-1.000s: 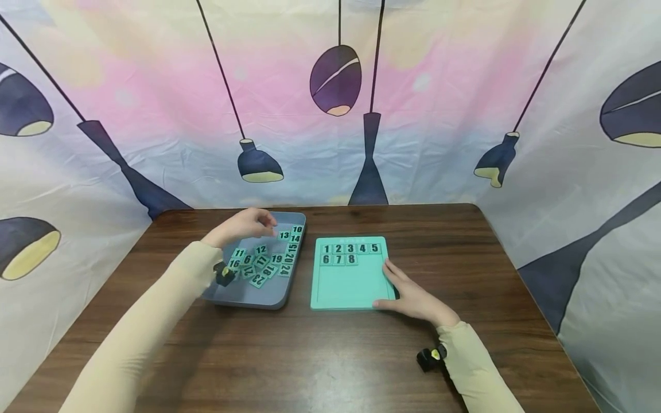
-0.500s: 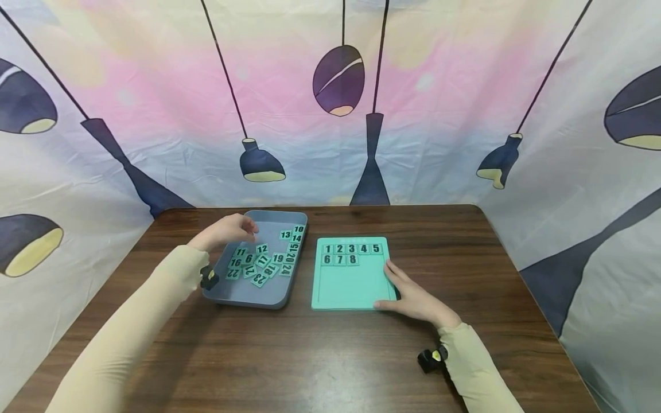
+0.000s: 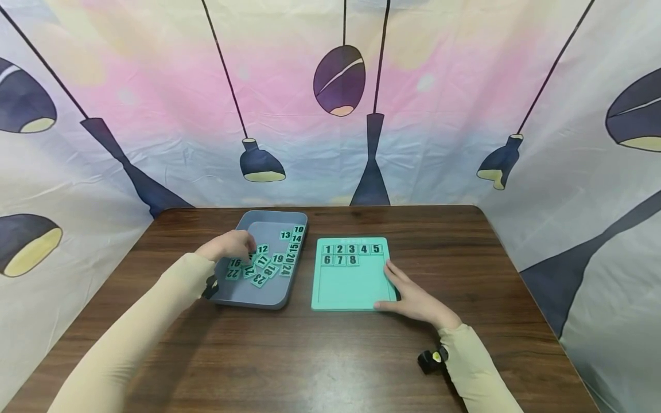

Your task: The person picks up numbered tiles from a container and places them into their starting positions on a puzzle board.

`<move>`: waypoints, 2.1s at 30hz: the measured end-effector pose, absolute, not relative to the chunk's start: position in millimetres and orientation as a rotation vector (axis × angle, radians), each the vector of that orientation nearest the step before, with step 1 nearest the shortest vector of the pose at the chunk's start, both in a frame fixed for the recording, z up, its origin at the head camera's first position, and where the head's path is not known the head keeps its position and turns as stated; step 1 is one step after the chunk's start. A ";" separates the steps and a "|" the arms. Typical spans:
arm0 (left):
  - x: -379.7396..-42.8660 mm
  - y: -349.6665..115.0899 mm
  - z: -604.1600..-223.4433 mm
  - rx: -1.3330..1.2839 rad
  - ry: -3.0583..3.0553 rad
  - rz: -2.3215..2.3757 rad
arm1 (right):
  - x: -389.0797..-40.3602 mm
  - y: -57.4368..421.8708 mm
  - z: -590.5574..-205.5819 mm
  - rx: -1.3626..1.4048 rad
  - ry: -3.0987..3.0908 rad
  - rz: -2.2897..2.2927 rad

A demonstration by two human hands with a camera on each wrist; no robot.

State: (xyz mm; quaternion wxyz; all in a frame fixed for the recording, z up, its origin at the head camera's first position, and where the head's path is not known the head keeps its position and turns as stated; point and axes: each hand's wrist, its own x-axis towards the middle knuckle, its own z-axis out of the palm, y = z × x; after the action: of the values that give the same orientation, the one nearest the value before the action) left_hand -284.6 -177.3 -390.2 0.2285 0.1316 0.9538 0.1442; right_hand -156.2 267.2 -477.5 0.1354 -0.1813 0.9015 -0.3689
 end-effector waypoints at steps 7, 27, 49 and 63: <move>-281.2 -176.5 -392.9 0.376 2.608 0.352 | -156.9 267.8 -479.6 -0.518 2.613 -1.065; -283.3 -184.5 -384.3 0.563 2.678 0.459 | -156.3 267.4 -477.8 -0.526 2.615 -1.075; -286.5 -70.1 -366.6 0.491 2.473 1.171 | -154.5 271.8 -478.5 -0.509 2.616 -1.074; -257.7 25.6 -410.0 0.703 2.486 0.949 | -157.8 266.4 -480.5 -0.521 2.593 -1.093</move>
State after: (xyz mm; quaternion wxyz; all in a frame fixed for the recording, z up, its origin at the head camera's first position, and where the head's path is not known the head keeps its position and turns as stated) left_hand -257.7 25.6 -410.0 0.1935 0.2507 0.8862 0.3382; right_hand -157.8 266.4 -480.5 0.1397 -0.1801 0.8972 -0.3781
